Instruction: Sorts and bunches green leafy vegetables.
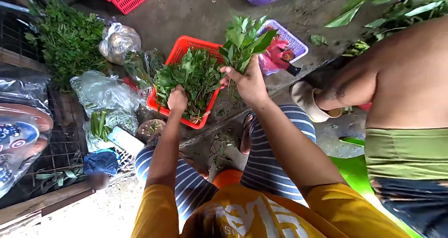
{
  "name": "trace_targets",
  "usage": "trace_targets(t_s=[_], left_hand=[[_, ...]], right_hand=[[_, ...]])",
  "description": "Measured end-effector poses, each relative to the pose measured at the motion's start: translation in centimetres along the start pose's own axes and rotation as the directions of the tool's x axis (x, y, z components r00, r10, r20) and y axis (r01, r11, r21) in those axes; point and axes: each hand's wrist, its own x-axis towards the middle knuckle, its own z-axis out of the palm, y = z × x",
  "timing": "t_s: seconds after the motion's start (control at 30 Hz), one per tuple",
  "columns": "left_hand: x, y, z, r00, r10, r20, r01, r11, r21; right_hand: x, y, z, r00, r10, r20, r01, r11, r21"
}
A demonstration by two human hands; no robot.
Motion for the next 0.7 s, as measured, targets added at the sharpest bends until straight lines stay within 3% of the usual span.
trace_targets(t_s=[0.07,0.13,0.27,0.43,0.6,0.7], left_hand=[[-0.6,-0.7,-2.2,0.999,0.023,-0.044,-0.031,0.977,-0.210],[-1.9,-1.1,-4.3,0.993,0.036,-0.109,-0.084,0.874,-0.479],[-5.9,-0.7,-6.7,0.970,0.137,-0.202,-0.243,0.480,-0.843],[-9.4,0.5,-4.9,0.950,0.249,-0.191,-0.258,0.276,-0.926],[-9.8,0.8,-2.7,0.923,0.352,-0.155,-0.263,0.285,-0.922],[-9.5,0.6,-2.4,0.927,0.341,-0.158,-0.258,0.272,-0.927]], right_hand=[[0.0,-0.2,-0.3,1.000,0.016,-0.006,-0.016,1.000,-0.011],[-0.1,-0.4,-0.3,1.000,0.020,-0.015,-0.020,1.000,0.003],[-0.6,-0.6,0.7,0.997,0.076,-0.019,-0.074,0.993,0.087],[-2.4,0.5,3.3,0.985,0.169,0.037,-0.172,0.980,0.098],[-3.0,2.4,4.8,0.976,0.196,0.093,-0.201,0.978,0.050],[-2.9,2.6,5.3,0.985,0.157,0.066,-0.162,0.984,0.074]])
